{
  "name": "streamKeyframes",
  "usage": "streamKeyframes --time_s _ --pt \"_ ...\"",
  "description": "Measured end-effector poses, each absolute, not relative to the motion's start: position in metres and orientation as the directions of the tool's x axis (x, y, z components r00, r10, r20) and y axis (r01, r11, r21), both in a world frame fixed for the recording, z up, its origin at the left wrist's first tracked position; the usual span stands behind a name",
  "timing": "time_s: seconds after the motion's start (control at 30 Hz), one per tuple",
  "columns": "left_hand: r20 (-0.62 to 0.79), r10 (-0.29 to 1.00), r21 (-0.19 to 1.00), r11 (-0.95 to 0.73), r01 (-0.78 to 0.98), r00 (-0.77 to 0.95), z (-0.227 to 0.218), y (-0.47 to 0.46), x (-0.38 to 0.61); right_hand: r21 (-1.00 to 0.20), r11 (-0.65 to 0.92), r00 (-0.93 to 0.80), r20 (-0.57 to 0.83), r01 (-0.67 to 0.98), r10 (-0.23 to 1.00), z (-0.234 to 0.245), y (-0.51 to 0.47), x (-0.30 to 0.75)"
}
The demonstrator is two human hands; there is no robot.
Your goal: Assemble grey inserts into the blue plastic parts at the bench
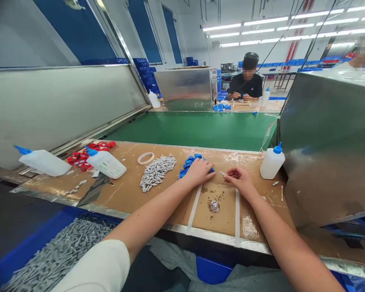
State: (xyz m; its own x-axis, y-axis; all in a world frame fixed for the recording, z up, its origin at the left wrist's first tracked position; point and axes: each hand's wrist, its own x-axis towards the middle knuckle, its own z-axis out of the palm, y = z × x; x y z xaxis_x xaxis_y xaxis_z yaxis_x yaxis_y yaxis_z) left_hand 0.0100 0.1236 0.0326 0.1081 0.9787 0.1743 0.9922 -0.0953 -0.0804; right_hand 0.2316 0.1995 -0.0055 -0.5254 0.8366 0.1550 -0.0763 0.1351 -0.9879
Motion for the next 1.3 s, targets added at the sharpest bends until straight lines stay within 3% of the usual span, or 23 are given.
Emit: streamKeyframes --time_s 0.1,0.17,0.2,0.27,0.37,0.47,0.53,0.63,0.73,0.83,1.07,1.3 --pt "0.12 0.987 -0.131 -0.09 0.987 0.106 0.034 0.134 0.019 -0.977 0.199 -0.554 0.209 -0.078 0.806 -0.004 0.197 0.231" --pt "0.142 0.986 -0.065 -0.084 0.994 0.092 0.032 0.136 0.021 -0.97 0.233 -0.581 0.229 -0.068 0.781 -0.002 0.195 0.231" --pt "0.17 0.982 0.021 -0.087 0.996 0.082 0.031 0.137 0.023 -0.972 0.22 -0.589 0.223 -0.078 0.777 -0.001 0.195 0.231" --pt "0.252 0.967 0.314 -0.113 0.943 0.032 0.026 0.137 0.027 -0.983 0.138 -0.595 0.185 -0.125 0.782 0.0 0.194 0.231" --pt "0.288 0.951 0.789 -0.171 0.59 -0.109 0.016 0.137 0.033 -0.977 0.032 -0.595 0.154 -0.21 0.789 0.0 0.195 0.23" --pt "0.175 0.977 0.965 -0.146 0.219 -0.118 0.006 0.136 0.035 -0.968 0.177 -0.612 0.251 -0.179 0.75 0.003 0.194 0.234" --pt "0.141 0.987 0.984 -0.132 0.118 -0.075 0.0 0.135 0.035 -0.888 0.453 -0.644 0.395 -0.084 0.655 0.008 0.189 0.24" --pt "0.186 0.981 0.975 -0.178 0.132 -0.049 -0.005 0.133 0.034 -0.546 0.837 -0.74 0.56 0.008 0.372 0.02 0.181 0.25" --pt "0.223 0.973 0.951 -0.206 0.231 -0.053 -0.007 0.133 0.035 -0.197 0.98 -0.845 0.527 -0.012 0.096 0.031 0.176 0.253" --pt "0.21 0.973 0.935 -0.172 0.309 -0.095 -0.008 0.133 0.035 -0.018 0.996 -0.905 0.42 -0.084 -0.069 0.038 0.173 0.251" --pt "0.223 0.962 0.942 -0.17 0.288 -0.16 -0.014 0.138 0.031 0.053 0.987 -0.942 0.296 -0.149 -0.158 0.044 0.165 0.249" --pt "0.219 0.961 0.962 -0.185 0.199 -0.167 -0.018 0.14 0.033 -0.052 0.984 -0.951 0.271 -0.17 -0.15 0.047 0.159 0.246"
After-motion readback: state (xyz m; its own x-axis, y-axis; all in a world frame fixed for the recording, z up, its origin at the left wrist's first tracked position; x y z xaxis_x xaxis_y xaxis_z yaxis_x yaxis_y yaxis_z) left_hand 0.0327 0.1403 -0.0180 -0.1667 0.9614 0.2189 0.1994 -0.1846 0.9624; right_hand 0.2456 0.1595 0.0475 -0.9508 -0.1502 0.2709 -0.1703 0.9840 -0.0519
